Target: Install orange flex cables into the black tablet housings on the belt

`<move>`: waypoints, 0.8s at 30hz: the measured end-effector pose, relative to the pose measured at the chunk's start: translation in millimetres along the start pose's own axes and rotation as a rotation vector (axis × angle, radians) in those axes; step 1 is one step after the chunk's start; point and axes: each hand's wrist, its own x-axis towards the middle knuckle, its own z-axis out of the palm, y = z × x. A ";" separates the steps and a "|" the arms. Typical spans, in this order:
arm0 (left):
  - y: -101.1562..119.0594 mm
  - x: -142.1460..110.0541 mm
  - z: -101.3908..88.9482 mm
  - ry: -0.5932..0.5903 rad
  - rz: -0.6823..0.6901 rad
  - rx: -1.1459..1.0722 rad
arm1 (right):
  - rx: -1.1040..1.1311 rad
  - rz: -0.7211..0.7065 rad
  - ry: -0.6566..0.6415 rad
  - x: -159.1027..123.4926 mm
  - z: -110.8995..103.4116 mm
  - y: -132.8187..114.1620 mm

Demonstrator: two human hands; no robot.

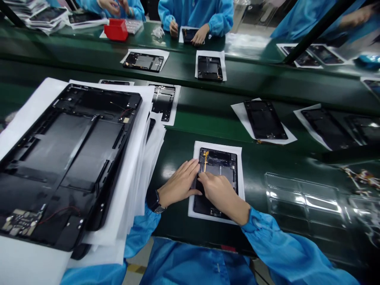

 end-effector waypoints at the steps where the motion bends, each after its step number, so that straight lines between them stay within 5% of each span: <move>1: -0.3 -0.1 0.3 0.005 0.002 0.000 | 0.007 0.002 -0.012 -0.3 -2.0 1.4; 6: -2.5 -0.3 2.0 0.024 0.021 0.008 | 0.040 0.089 -0.054 -7.2 -11.0 11.0; 16: -2.0 0.8 0.5 0.003 0.014 0.003 | 0.000 0.032 -0.081 7.0 -7.3 -0.8; 24: -14.8 1.9 -1.6 -0.021 0.005 -0.120 | 0.187 0.175 0.037 -12.2 -1.7 9.6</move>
